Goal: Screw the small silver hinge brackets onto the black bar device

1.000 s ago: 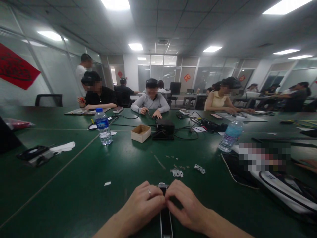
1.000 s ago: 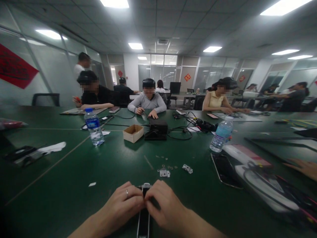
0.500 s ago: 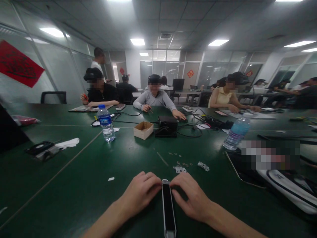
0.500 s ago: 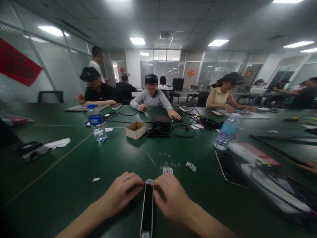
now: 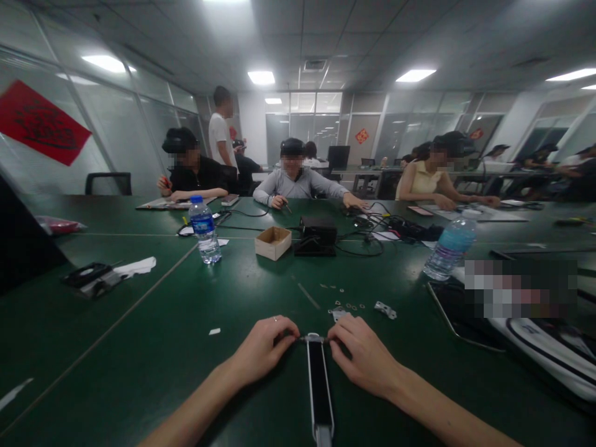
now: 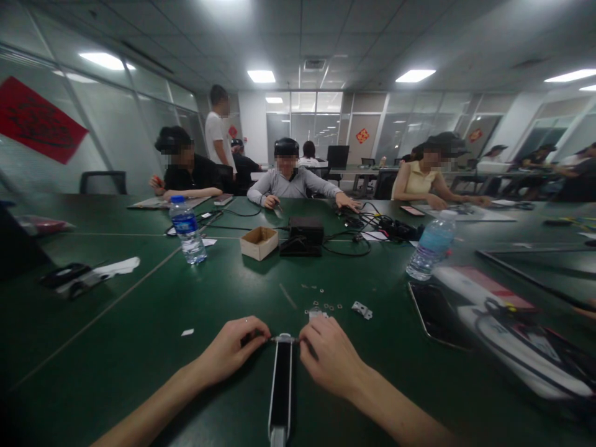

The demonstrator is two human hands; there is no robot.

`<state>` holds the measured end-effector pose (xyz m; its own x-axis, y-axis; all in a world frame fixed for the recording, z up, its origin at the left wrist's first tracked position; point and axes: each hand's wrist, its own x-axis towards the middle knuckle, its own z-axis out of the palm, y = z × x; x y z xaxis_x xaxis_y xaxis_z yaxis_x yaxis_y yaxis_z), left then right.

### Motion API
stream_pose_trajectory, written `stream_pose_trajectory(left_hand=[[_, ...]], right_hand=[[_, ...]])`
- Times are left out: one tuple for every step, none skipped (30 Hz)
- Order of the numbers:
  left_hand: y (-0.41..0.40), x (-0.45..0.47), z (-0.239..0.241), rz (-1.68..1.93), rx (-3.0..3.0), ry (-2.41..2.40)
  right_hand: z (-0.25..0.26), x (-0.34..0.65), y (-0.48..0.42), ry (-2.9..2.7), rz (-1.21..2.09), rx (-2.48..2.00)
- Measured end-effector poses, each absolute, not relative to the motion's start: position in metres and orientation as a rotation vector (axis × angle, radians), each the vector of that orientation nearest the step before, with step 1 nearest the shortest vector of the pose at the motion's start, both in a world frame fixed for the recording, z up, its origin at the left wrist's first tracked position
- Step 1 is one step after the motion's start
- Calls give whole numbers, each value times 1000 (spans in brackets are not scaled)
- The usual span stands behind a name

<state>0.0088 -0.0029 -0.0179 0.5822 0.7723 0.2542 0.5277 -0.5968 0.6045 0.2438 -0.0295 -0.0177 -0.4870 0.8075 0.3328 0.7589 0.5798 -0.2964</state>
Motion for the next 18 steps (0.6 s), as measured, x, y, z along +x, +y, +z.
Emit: stream_pose_trajectory(left_hand=[[-3,9,-18,695,2339,1045],[-3,9,-18,698,2333,1057],[-4,9,-19,703,2326,1076],[-4,9,-18,709,2321,1096],[-4,9,-18,715,2319,1114],[-5,9,-18,716,2317,1129],[-5,9,-18,711,2314,1141],[-6,10,-18,705,2309,1151],[-6,10,-18,697,2302,1154],[-5,11,-17,692,2292,1156],[-5,12,-17,690,2283,1154],[-5,13,-17,688,2277,1148],[-5,13,-18,689,2275,1144],[-5,14,-18,687,2278,1144],[-6,15,-18,680,2287,1144],[-6,15,-19,671,2301,1145],[-7,16,-20,660,2319,1147],[-8,16,-20,648,2340,1146]], right_hand=[[-17,244,-30,-2379,163,-1261],[-16,244,-30,-2381,178,-1267],[-16,244,-30,-2383,193,-1272],[-15,244,-30,-2382,207,-1274],[-15,244,-30,-2380,219,-1274],[-15,244,-30,-2377,225,-1273],[-16,244,-30,-2375,225,-1270],[-16,244,-30,-2375,220,-1264],[-16,244,-30,-2376,214,-1256],[-16,244,-30,-2377,207,-1248],[-16,245,-29,-2379,202,-1238],[-16,245,-29,-2381,199,-1226],[-16,245,-29,-2382,195,-1214],[-16,245,-28,-2381,191,-1202],[-16,246,-28,-2379,186,-1191],[-17,246,-28,-2378,181,-1180],[-18,246,-28,-2376,178,-1171],[-19,246,-28,-2373,174,-1162]])
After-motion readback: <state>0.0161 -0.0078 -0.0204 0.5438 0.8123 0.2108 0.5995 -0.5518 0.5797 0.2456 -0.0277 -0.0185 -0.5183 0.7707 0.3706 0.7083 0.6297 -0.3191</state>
